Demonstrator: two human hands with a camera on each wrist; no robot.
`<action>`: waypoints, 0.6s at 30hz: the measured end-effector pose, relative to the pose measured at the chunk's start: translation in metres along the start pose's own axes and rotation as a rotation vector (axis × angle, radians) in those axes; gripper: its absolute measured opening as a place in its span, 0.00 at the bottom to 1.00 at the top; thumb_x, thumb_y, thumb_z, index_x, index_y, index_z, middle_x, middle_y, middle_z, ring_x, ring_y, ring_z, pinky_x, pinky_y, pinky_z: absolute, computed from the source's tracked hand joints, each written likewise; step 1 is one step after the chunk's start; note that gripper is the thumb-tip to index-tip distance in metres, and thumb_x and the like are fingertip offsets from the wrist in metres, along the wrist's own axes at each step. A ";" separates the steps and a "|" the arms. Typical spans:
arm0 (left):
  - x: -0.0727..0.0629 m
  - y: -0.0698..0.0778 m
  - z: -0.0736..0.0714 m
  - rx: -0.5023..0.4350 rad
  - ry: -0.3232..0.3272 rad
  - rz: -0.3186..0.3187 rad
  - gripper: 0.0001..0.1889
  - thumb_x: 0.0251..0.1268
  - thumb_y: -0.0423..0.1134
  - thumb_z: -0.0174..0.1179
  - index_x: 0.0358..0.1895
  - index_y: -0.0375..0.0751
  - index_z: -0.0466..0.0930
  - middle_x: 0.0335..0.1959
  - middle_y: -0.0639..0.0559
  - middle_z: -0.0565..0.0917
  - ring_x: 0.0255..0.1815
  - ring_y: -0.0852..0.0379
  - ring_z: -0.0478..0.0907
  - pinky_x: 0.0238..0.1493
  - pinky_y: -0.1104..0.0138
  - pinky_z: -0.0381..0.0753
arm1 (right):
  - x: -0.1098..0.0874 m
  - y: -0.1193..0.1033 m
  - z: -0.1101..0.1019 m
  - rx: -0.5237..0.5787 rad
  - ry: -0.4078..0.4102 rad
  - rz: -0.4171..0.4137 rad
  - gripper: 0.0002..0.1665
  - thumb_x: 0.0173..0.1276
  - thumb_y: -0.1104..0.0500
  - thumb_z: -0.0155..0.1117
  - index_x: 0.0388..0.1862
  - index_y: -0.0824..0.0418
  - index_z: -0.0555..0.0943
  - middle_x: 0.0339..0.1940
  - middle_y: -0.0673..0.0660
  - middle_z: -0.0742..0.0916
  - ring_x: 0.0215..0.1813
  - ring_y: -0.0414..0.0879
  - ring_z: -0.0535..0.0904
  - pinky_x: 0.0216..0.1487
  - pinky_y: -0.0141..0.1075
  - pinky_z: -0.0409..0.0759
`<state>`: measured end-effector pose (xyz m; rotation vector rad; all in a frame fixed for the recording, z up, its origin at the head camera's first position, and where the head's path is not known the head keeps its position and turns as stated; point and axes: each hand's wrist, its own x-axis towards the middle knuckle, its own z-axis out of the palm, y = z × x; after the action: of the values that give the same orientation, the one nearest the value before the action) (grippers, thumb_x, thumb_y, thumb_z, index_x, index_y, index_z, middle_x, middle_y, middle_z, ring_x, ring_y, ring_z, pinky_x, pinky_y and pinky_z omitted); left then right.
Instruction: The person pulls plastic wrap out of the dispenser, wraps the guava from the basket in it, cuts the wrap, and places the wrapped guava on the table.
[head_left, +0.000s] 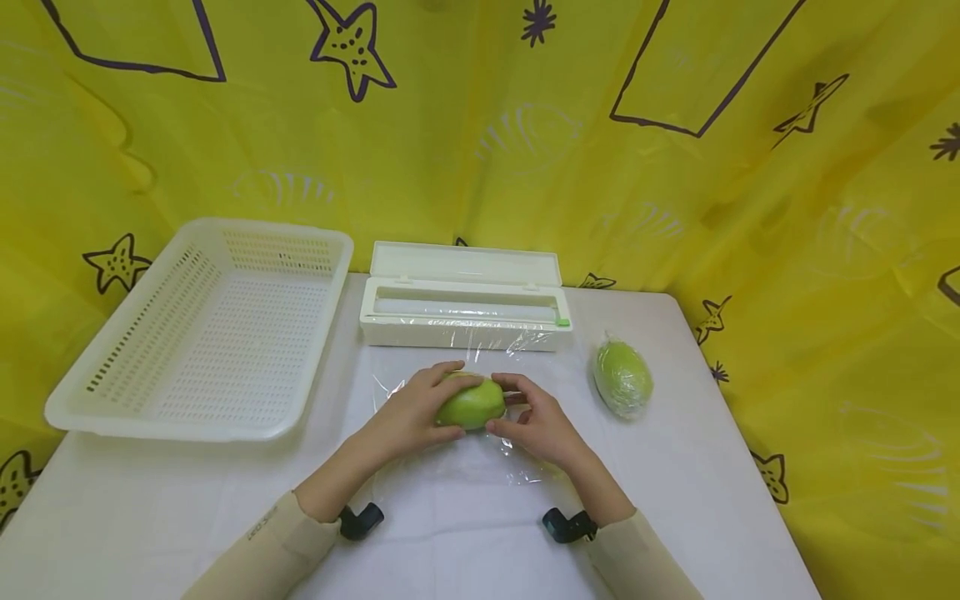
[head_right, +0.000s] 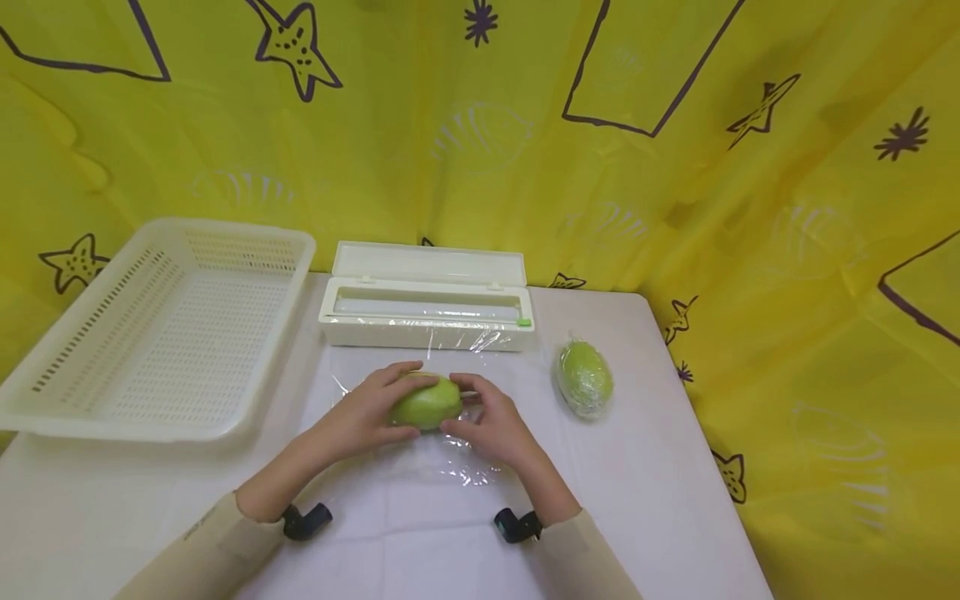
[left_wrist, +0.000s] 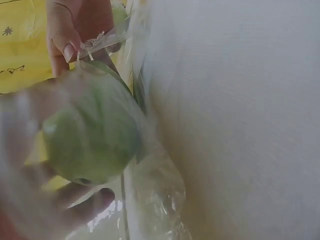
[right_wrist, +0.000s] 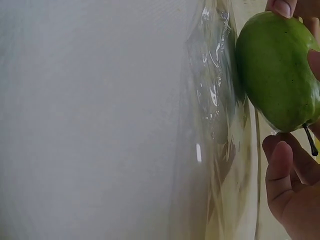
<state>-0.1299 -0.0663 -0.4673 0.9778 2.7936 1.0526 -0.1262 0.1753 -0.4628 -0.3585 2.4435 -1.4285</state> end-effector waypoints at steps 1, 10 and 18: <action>-0.001 -0.001 0.000 0.003 0.004 -0.002 0.38 0.51 0.44 0.77 0.68 0.57 0.72 0.73 0.41 0.68 0.69 0.38 0.69 0.61 0.45 0.76 | 0.000 0.001 -0.001 -0.002 0.002 -0.004 0.42 0.59 0.63 0.75 0.72 0.62 0.69 0.65 0.61 0.78 0.60 0.57 0.78 0.44 0.38 0.80; -0.016 -0.005 -0.011 0.026 0.026 -0.059 0.39 0.53 0.46 0.76 0.70 0.61 0.70 0.75 0.45 0.65 0.72 0.40 0.65 0.58 0.43 0.77 | -0.007 0.005 -0.012 -0.040 0.063 -0.017 0.43 0.58 0.56 0.77 0.72 0.54 0.70 0.68 0.57 0.78 0.62 0.53 0.78 0.47 0.40 0.80; -0.054 0.008 -0.030 0.109 0.121 -0.049 0.37 0.54 0.45 0.75 0.70 0.61 0.70 0.74 0.49 0.66 0.71 0.43 0.66 0.57 0.48 0.80 | -0.037 0.001 -0.020 -0.317 0.200 -0.150 0.48 0.57 0.54 0.77 0.75 0.42 0.65 0.70 0.49 0.73 0.63 0.51 0.75 0.47 0.46 0.81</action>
<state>-0.0886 -0.1090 -0.4509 0.8771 2.9843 0.9957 -0.0996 0.2052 -0.4502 -0.4967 2.8691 -1.1784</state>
